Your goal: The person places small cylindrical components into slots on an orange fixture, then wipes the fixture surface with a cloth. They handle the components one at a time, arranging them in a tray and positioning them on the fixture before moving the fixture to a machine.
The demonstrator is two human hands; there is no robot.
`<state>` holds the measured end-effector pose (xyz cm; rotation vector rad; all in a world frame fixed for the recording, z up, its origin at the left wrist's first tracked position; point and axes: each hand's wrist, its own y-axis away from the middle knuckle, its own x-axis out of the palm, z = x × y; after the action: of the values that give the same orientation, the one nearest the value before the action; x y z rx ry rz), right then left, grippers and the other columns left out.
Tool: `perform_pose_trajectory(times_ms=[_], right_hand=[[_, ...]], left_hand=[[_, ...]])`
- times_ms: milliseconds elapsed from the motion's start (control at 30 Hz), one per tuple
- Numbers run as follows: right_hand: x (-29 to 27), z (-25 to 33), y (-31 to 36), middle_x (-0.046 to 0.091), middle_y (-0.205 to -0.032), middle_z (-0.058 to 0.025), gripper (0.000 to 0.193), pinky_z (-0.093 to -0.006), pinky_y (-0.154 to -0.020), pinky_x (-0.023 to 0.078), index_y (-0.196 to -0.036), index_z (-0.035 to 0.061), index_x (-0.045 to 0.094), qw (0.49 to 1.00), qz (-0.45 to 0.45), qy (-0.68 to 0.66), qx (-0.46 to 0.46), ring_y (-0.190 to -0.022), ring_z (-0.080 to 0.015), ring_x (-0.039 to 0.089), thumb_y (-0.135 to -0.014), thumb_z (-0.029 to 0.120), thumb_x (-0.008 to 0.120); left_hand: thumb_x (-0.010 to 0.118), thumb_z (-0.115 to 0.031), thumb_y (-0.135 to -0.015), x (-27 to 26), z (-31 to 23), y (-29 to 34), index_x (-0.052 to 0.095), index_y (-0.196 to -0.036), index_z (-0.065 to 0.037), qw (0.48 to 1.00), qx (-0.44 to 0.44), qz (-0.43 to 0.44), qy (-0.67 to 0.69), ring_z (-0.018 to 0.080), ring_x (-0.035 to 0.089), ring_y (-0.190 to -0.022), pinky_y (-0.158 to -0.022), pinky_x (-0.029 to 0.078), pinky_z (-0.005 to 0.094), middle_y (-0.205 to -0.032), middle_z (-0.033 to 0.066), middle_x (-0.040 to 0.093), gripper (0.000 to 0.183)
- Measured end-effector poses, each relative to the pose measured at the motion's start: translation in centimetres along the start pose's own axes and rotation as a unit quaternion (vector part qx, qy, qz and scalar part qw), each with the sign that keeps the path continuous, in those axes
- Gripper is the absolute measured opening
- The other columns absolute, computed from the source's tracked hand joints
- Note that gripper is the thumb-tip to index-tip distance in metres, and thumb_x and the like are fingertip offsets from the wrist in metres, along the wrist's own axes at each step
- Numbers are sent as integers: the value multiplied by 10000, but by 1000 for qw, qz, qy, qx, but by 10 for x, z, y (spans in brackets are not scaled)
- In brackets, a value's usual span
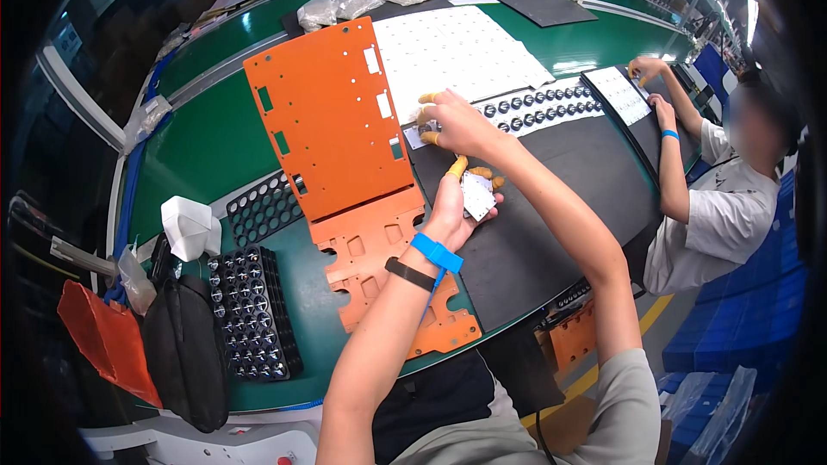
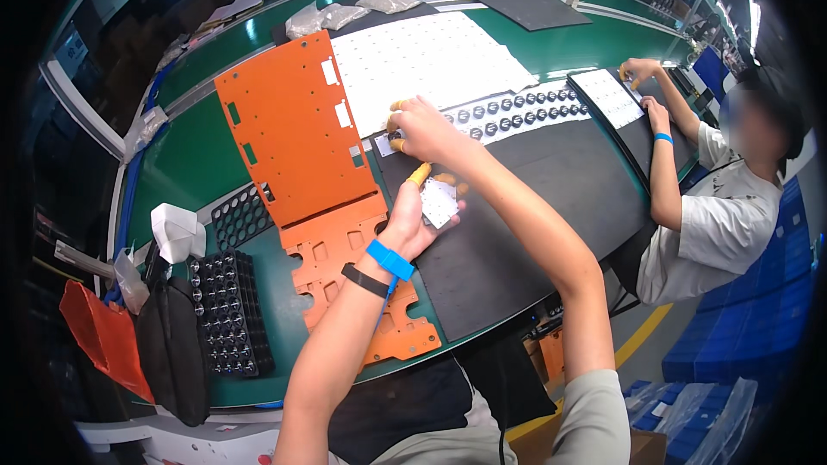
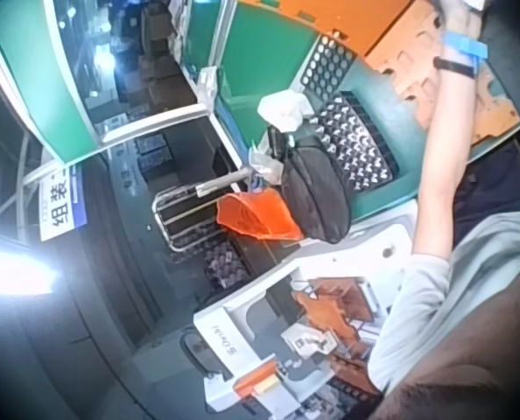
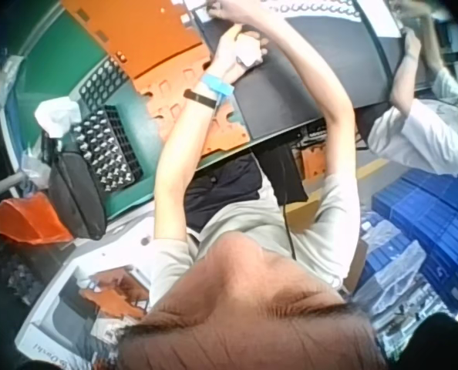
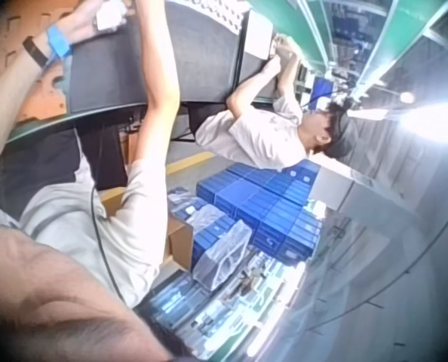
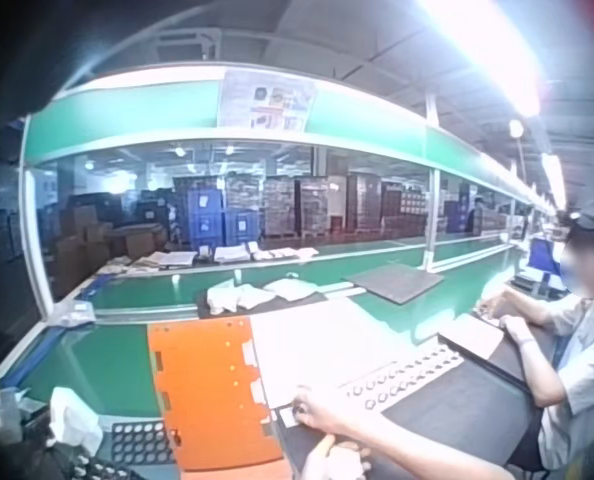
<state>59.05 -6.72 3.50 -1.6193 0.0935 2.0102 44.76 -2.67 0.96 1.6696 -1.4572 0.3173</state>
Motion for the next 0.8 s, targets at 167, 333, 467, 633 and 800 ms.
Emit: perform_pose_trajectory(times_ms=[167,333,467,633,800], right_hand=[[0,2,-3,612,-1302,-176,272,-433,-1054,429,-1052,32,720,1000,-11,3,-3,-1214,-353,547,-789,91,753],[0,0,1,643,-1230,-158,267,-430,-1020,451,-1046,32,717,996,-69,27,-38,-1168,-349,571,-793,104,759],[-14,7,14,659,-1207,-134,231,-424,-1001,467,-1038,33,708,991,-128,-26,-23,-1150,-333,585,-830,126,749],[-23,9,52,691,-1144,-138,173,-407,-928,500,-1033,28,700,969,-218,-111,36,-1056,-330,642,-873,93,718],[-13,14,94,698,-988,-141,171,-413,-814,508,-1011,39,708,959,-275,-66,22,-949,-324,645,-841,47,715]], left_hand=[[313,-383,-1045,-1,1,-1,570,-1143,-77,1000,5,12,0,243,680,-800,-587,516,343,-1001,101,687,411],[341,-377,-1044,2,1,-1,580,-1141,-82,1000,21,8,9,239,680,-813,-564,506,329,-990,88,681,391],[364,-381,-1044,3,-2,2,599,-1110,-89,998,46,36,24,237,682,-820,-541,494,318,-968,77,674,380],[401,-407,-1026,-5,-4,-4,614,-1084,-86,996,42,44,71,217,635,-731,-508,466,306,-908,67,657,390],[423,-446,-1004,-8,-7,-4,630,-1076,-58,993,35,54,95,204,590,-664,-496,460,308,-850,68,647,446]])
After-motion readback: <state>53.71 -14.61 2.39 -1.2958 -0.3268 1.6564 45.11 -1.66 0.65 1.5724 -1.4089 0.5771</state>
